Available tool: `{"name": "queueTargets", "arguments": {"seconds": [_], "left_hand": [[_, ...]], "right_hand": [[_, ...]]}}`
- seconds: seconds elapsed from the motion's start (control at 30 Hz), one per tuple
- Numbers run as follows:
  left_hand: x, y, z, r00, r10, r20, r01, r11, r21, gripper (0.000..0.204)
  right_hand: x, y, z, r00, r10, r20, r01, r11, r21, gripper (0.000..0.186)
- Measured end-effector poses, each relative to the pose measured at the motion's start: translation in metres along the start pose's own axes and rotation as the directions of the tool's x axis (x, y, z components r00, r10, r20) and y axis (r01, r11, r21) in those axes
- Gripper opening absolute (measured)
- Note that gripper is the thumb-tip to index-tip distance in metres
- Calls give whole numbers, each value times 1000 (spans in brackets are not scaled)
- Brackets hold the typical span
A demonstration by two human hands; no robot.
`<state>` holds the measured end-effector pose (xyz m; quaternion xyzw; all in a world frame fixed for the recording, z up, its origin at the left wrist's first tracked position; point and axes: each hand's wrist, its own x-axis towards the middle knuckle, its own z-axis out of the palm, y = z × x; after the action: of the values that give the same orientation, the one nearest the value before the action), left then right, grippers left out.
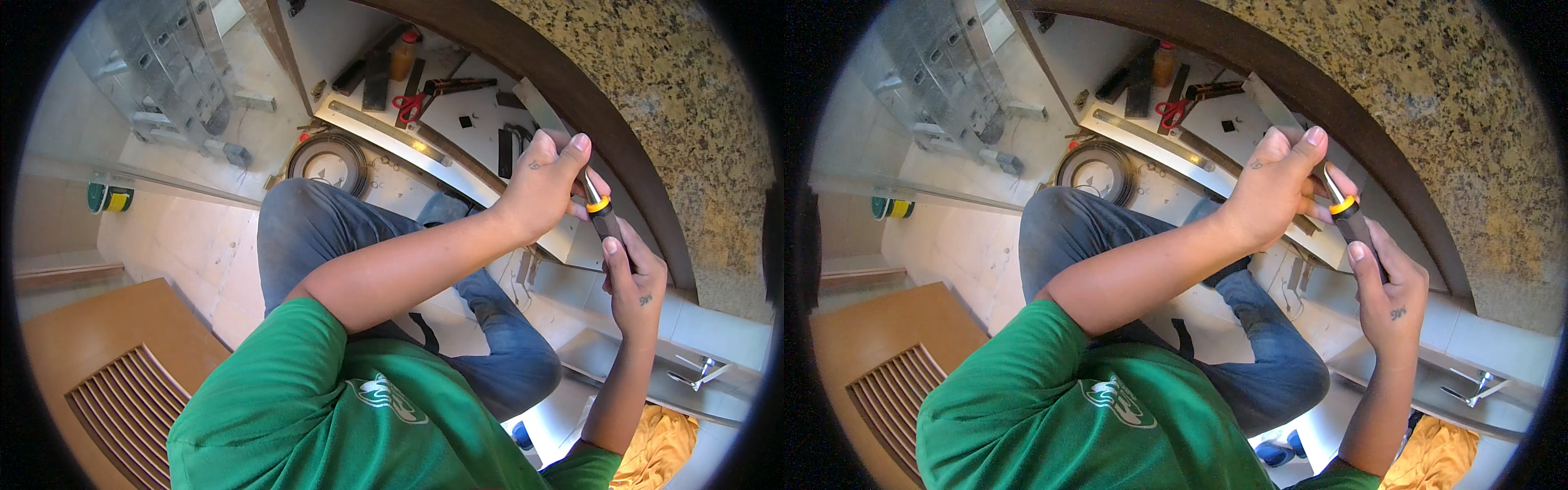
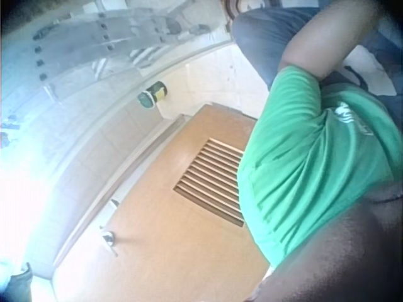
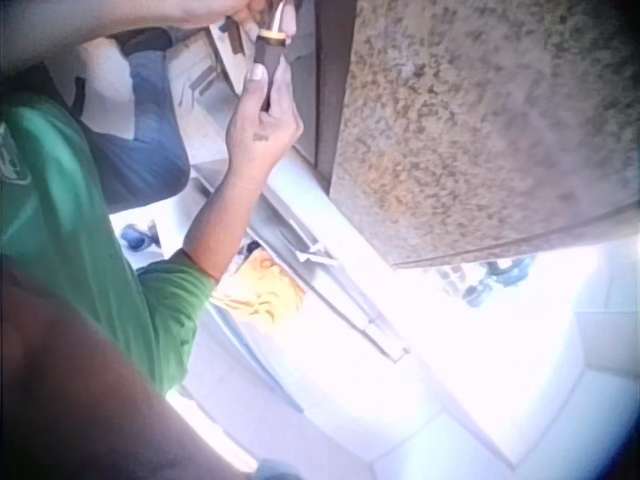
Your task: The person installs a curved wooden trim piece along the bottom edge of a kitchen cabinet. They position the trim, then use a chisel and hammer to tap it into place, adjusting the fit along the curved profile.
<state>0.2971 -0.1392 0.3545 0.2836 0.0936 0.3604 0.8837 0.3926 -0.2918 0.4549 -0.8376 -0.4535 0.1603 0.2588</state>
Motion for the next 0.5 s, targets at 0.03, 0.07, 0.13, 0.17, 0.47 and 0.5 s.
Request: {"name": "queueTargets", "arguments": {"seconds": [0.03, 0.07, 0.13, 0.17, 0.47, 0.5], "left_hand": [[0, -1, 1, 1000, 12, -24, -12, 1000, 6, 47], [-1, -2, 3, 1000, -11, 6, 11, 1000, 1, 46], [-2, -5, 10, 997, -67, 34, 67, 998, 9, 45], [-2, -4, 10, 999, -43, 21, 43, 999, -2, 45], [0, 4, 0, 999, -4, 51, 4, 1000, 0, 45], [-1, 4, 3, 999, -17, 49, 17, 1000, -3, 45]], "right_hand": [[-1, -1, 0, 1000, 6, -4, -6, 1000, -5, 40], [-2, -3, 0, 1000, -2, 2, 2, 1000, -5, 40], [-6, -6, -3, 999, 17, -36, -17, 1000, 0, 41], [-6, -6, -3, 993, 95, -66, -98, 995, -32, 41], [-5, -12, 0, 1000, 14, -11, -14, 1000, 24, 41], [-4, -12, 1, 1000, 6, -29, -6, 1000, 8, 40]]}}
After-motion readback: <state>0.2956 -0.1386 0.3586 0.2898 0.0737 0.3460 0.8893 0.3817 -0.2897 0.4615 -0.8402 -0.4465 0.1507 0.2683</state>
